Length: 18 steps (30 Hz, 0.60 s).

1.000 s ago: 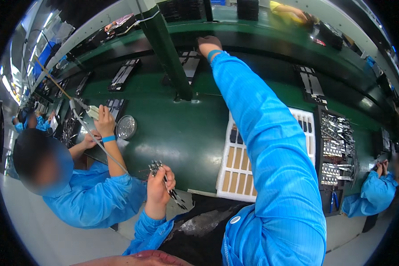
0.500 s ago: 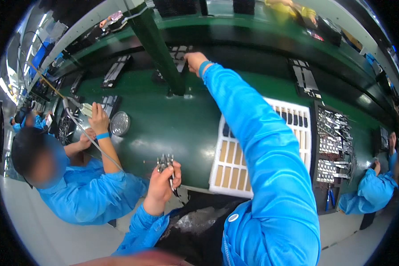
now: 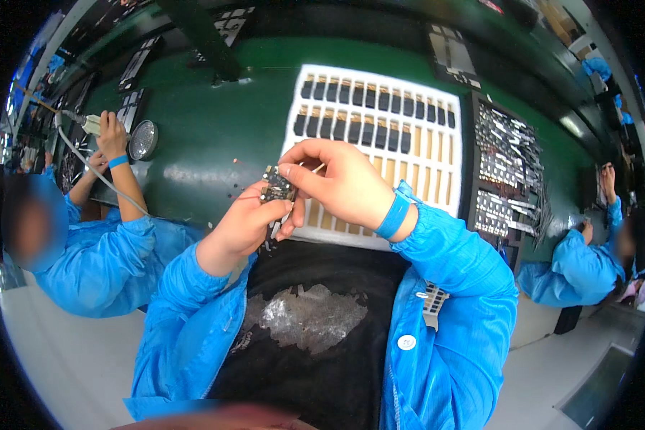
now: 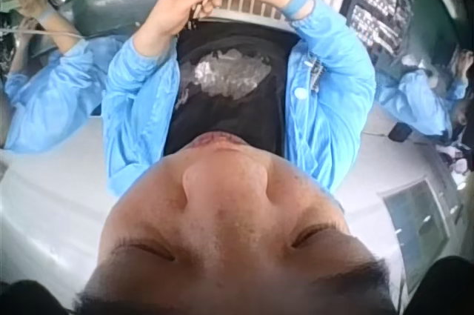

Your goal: Assembling electronic components on a production line including component placement and wire trimming.

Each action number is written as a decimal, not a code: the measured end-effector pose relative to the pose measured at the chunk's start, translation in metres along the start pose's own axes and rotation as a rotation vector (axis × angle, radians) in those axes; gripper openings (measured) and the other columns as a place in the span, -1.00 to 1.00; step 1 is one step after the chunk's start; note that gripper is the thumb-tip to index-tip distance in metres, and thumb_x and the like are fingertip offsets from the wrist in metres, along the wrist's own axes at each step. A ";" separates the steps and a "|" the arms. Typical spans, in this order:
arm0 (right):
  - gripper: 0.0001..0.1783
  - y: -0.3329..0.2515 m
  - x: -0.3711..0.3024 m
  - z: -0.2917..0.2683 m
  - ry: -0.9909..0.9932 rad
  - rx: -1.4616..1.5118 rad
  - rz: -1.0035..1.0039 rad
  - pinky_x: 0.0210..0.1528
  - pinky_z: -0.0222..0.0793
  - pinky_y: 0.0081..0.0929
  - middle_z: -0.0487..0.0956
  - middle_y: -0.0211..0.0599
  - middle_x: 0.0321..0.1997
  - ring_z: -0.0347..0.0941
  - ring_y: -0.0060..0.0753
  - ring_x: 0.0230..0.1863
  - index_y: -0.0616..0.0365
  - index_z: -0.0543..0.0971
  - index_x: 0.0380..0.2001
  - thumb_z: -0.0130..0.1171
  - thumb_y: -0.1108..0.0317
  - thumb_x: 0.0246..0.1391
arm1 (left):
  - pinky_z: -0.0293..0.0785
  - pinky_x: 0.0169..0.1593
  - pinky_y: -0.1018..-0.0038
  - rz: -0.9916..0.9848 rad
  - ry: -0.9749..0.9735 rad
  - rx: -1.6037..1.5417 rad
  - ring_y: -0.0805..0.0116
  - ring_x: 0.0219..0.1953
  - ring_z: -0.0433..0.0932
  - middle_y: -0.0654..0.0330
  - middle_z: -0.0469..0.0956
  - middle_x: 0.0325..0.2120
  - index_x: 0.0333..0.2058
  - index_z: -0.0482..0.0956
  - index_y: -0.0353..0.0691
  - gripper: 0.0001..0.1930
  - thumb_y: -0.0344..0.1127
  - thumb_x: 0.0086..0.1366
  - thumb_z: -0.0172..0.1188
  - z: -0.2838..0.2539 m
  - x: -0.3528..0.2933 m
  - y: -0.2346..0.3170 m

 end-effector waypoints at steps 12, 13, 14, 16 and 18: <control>-0.78 0.035 -0.040 -0.058 0.350 -0.072 -0.118 -0.20 0.40 -0.48 0.60 -0.31 -0.41 0.48 -0.52 -0.32 0.27 0.60 -0.30 0.27 0.30 0.15 | 0.56 -0.32 0.47 -0.202 -0.012 0.122 0.36 -0.40 0.59 0.04 0.60 -0.37 -0.06 0.41 -0.35 -0.79 -0.39 0.41 -0.05 0.045 0.054 0.001; -0.78 0.038 -0.043 -0.061 0.372 -0.048 -0.119 -0.20 0.40 -0.48 0.60 -0.31 -0.41 0.47 -0.53 -0.31 0.28 0.60 -0.31 0.27 0.30 0.15 | 0.61 -0.22 0.41 -0.215 -0.042 0.116 0.29 -0.32 0.64 -0.02 0.62 -0.32 -0.03 0.40 -0.37 -0.76 -0.37 0.42 -0.05 0.041 0.059 -0.003; -0.78 0.041 -0.045 -0.065 0.396 -0.023 -0.119 -0.20 0.40 -0.49 0.61 -0.31 -0.41 0.47 -0.53 -0.31 0.28 0.60 -0.32 0.27 0.31 0.14 | 0.61 -0.22 0.41 -0.220 -0.042 0.121 0.29 -0.32 0.64 -0.02 0.62 -0.32 -0.03 0.40 -0.37 -0.76 -0.37 0.42 -0.05 0.044 0.062 -0.003; -0.78 0.045 -0.049 -0.069 0.414 -0.038 -0.122 -0.20 0.40 -0.49 0.61 -0.31 -0.41 0.47 -0.53 -0.32 0.29 0.60 -0.33 0.27 0.31 0.14 | 0.61 -0.16 0.39 -0.289 -0.008 0.128 0.24 -0.24 0.66 -0.06 0.63 -0.26 -0.01 0.41 -0.38 -0.73 -0.31 0.45 -0.04 0.048 0.066 -0.004; -0.79 0.051 -0.052 -0.072 0.437 -0.048 -0.123 -0.21 0.40 -0.50 0.61 -0.31 -0.41 0.47 -0.53 -0.32 0.29 0.61 -0.34 0.27 0.31 0.14 | 0.61 -0.15 0.38 -0.295 -0.018 0.130 0.23 -0.20 0.66 -0.07 0.63 -0.24 0.00 0.40 -0.39 -0.71 -0.27 0.47 -0.03 0.050 0.068 -0.008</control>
Point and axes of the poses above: each hand's wrist, its own x-axis towards the middle knuckle, its own z-axis out of the palm, y = z × x, the point moved 4 cm from there along x, towards the middle knuckle
